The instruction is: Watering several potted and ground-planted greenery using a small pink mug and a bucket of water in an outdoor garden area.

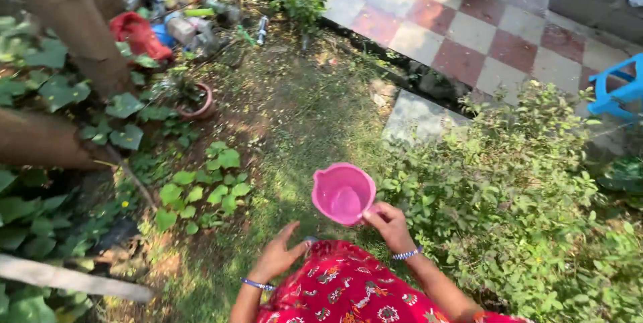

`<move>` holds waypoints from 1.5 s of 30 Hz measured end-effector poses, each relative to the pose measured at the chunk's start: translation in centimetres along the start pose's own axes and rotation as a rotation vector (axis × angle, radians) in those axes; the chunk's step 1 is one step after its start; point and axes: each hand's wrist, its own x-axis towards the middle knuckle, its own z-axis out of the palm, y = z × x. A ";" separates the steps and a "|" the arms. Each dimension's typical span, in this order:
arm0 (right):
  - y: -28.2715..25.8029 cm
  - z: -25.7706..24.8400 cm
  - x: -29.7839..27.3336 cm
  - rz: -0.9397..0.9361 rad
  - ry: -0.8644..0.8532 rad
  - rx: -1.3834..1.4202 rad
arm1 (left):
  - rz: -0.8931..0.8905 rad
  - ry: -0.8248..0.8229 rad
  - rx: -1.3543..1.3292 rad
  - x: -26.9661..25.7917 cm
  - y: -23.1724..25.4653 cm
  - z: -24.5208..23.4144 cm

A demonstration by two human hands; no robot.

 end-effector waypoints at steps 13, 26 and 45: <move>-4.3 -4.9 26.3 -0.072 0.031 0.166 | 0.022 -0.106 -0.001 27.8 6.9 -12.1; -5.9 -16.6 38.0 0.089 0.639 0.064 | 0.428 -0.396 0.213 61.6 27.1 -14.0; -1.2 -58.5 50.2 0.116 1.044 0.180 | 0.278 -0.867 0.276 88.0 63.4 13.7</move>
